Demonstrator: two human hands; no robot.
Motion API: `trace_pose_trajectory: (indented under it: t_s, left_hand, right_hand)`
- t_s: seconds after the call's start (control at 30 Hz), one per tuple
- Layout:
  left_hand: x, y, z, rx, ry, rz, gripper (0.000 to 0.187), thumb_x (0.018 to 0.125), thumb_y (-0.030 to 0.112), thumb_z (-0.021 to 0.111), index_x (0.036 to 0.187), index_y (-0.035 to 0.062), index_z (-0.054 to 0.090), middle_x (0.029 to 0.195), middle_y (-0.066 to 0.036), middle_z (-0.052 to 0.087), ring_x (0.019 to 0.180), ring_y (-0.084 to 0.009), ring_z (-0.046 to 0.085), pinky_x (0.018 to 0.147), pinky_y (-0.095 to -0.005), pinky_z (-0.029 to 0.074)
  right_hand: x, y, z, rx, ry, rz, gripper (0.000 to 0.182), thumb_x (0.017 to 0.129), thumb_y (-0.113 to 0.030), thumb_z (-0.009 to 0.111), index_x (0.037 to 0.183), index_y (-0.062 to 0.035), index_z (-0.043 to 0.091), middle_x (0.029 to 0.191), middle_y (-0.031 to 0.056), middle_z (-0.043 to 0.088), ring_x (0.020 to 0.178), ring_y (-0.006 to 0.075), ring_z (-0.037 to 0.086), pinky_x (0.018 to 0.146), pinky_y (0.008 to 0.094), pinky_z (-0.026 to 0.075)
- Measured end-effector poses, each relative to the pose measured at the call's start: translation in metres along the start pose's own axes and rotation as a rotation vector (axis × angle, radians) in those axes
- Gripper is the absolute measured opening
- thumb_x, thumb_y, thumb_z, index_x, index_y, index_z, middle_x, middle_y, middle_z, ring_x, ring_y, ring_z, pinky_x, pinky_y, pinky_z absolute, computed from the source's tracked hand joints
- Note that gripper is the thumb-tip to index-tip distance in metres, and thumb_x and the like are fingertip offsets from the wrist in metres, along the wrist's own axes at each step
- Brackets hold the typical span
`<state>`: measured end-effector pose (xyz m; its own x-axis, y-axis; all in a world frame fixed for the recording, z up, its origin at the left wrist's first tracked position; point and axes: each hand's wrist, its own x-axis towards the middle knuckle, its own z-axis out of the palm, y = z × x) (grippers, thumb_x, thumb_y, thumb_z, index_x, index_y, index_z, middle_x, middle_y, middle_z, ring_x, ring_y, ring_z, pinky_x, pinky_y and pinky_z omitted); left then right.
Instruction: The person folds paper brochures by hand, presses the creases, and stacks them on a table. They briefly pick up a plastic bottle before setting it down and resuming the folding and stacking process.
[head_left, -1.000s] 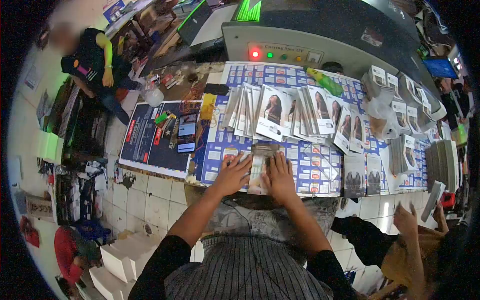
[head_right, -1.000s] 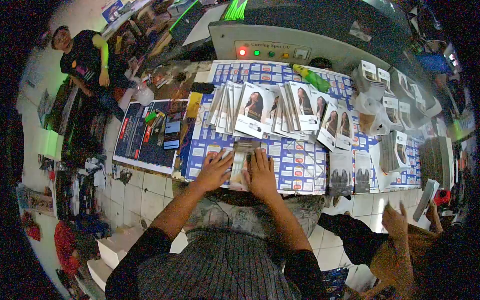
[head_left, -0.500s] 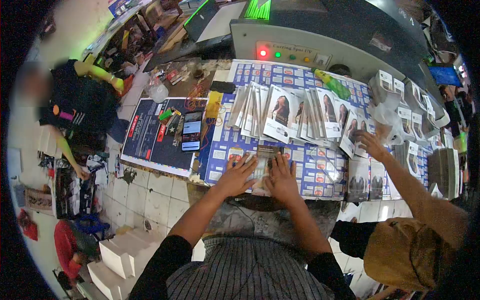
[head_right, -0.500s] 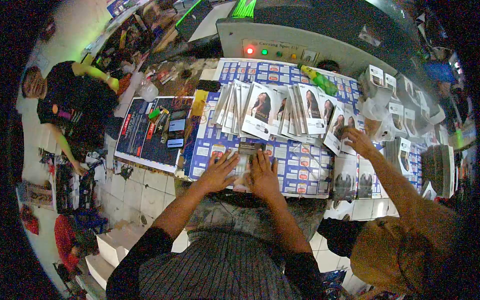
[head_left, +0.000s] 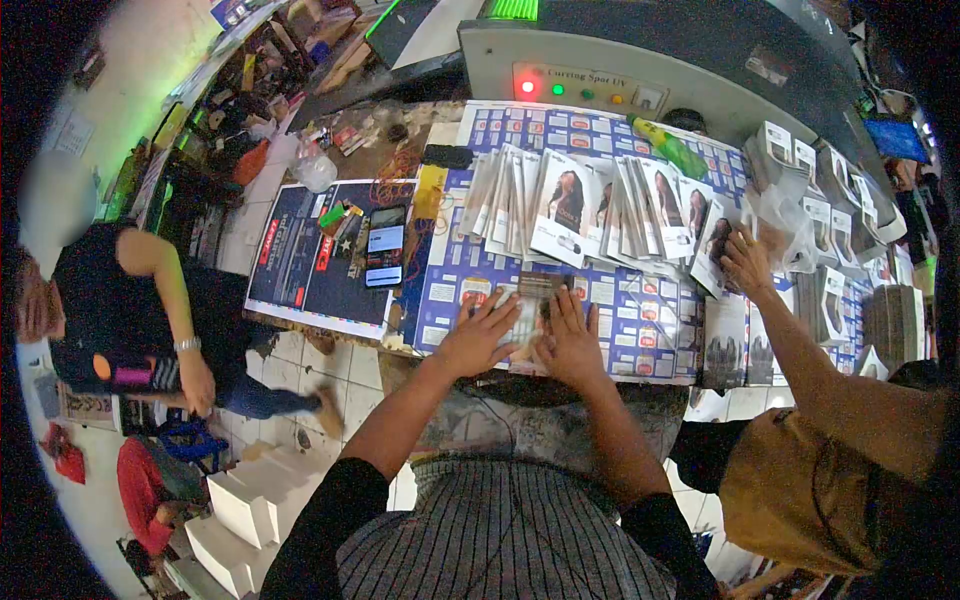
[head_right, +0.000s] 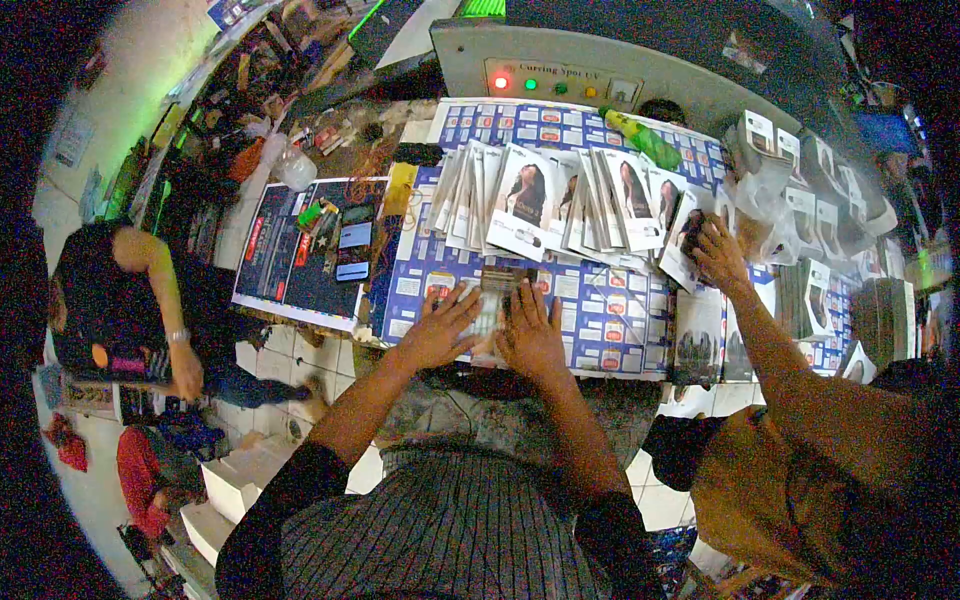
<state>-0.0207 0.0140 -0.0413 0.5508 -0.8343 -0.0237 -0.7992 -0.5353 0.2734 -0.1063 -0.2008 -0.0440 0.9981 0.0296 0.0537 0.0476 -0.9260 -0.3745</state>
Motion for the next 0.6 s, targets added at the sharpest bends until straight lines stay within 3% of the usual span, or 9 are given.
trace_pose_trajectory:
  t_s: [0.17,0.23,0.3,0.37,0.43,0.53,0.57,0.6]
  left_hand:
    - [0.000,-0.001,0.003,0.003,0.002,-0.003,0.066,0.098,0.046,0.051,0.151,0.0090,0.036,0.161,-0.008,0.027,0.150,-0.0310,0.019,0.117,-0.0600,0.010]
    - [0.002,-0.003,0.007,-0.014,-0.023,-0.036,0.068,0.096,0.046,0.053,0.150,0.0091,0.036,0.162,-0.007,0.026,0.151,-0.0309,0.016,0.117,-0.0601,0.011]
    - [0.004,0.005,-0.006,0.002,-0.038,-0.058,0.068,0.093,0.043,0.059,0.148,0.0089,0.041,0.162,-0.006,0.025,0.150,-0.0315,0.016,0.117,-0.0600,0.013]
    - [0.005,0.000,-0.004,0.056,-0.018,0.003,0.068,0.091,0.042,0.062,0.147,0.0085,0.042,0.160,-0.007,0.027,0.149,-0.0312,0.019,0.116,-0.0585,0.017]
    - [0.010,0.001,-0.005,0.047,-0.026,-0.002,0.067,0.090,0.042,0.063,0.146,0.0121,0.043,0.160,-0.007,0.029,0.148,-0.0318,0.022,0.115,-0.0592,0.018]
    - [0.013,0.007,-0.019,0.061,-0.067,-0.015,0.066,0.087,0.043,0.066,0.146,0.0215,0.045,0.157,-0.008,0.032,0.145,-0.0336,0.027,0.113,-0.0626,0.019]
    - [0.017,0.012,-0.024,0.076,-0.092,-0.019,0.065,0.086,0.043,0.068,0.145,0.0273,0.046,0.156,-0.009,0.033,0.143,-0.0348,0.029,0.111,-0.0654,0.019]
    - [0.020,0.015,-0.027,0.075,-0.091,-0.019,0.065,0.086,0.043,0.068,0.145,0.0273,0.046,0.156,-0.009,0.033,0.143,-0.0348,0.029,0.111,-0.0654,0.019]
  right_hand:
    - [-0.001,0.002,0.001,0.012,0.042,-0.023,0.078,0.089,-0.042,0.061,0.149,0.0002,0.035,0.161,0.0202,0.020,0.150,0.0361,0.018,0.116,0.0639,0.013]
    - [0.001,0.001,-0.004,0.031,-0.050,0.023,0.078,0.089,-0.041,0.061,0.149,-0.0002,0.033,0.162,0.0200,0.019,0.150,0.0364,0.018,0.117,0.0624,0.013]
    - [-0.004,0.016,-0.003,0.124,0.103,-0.008,0.075,0.091,-0.039,0.062,0.149,0.0010,0.033,0.160,0.0222,0.023,0.148,0.0391,0.023,0.116,0.0589,0.020]
    - [-0.018,0.046,-0.016,0.282,0.348,0.210,0.065,0.090,-0.034,0.063,0.142,0.0009,0.043,0.153,0.0237,0.035,0.143,0.0419,0.030,0.114,0.0590,0.024]
    - [-0.040,0.104,-0.020,-0.161,0.405,0.422,0.068,0.087,-0.025,0.069,0.143,0.0006,0.041,0.145,0.0250,0.043,0.134,0.0429,0.041,0.110,0.0549,0.033]
    - [-0.059,0.126,-0.042,-0.283,0.375,0.423,0.067,0.082,-0.019,0.075,0.140,-0.0020,0.046,0.137,0.0253,0.049,0.124,0.0438,0.049,0.105,0.0493,0.039]
    - [-0.059,0.128,-0.050,-0.144,0.231,0.453,0.066,0.082,-0.018,0.075,0.140,-0.0036,0.048,0.131,0.0244,0.052,0.119,0.0430,0.051,0.101,0.0473,0.042]
    - [-0.059,0.128,-0.056,-0.004,0.085,0.482,0.065,0.081,-0.017,0.075,0.139,-0.0052,0.049,0.126,0.0236,0.055,0.114,0.0422,0.054,0.097,0.0453,0.046]
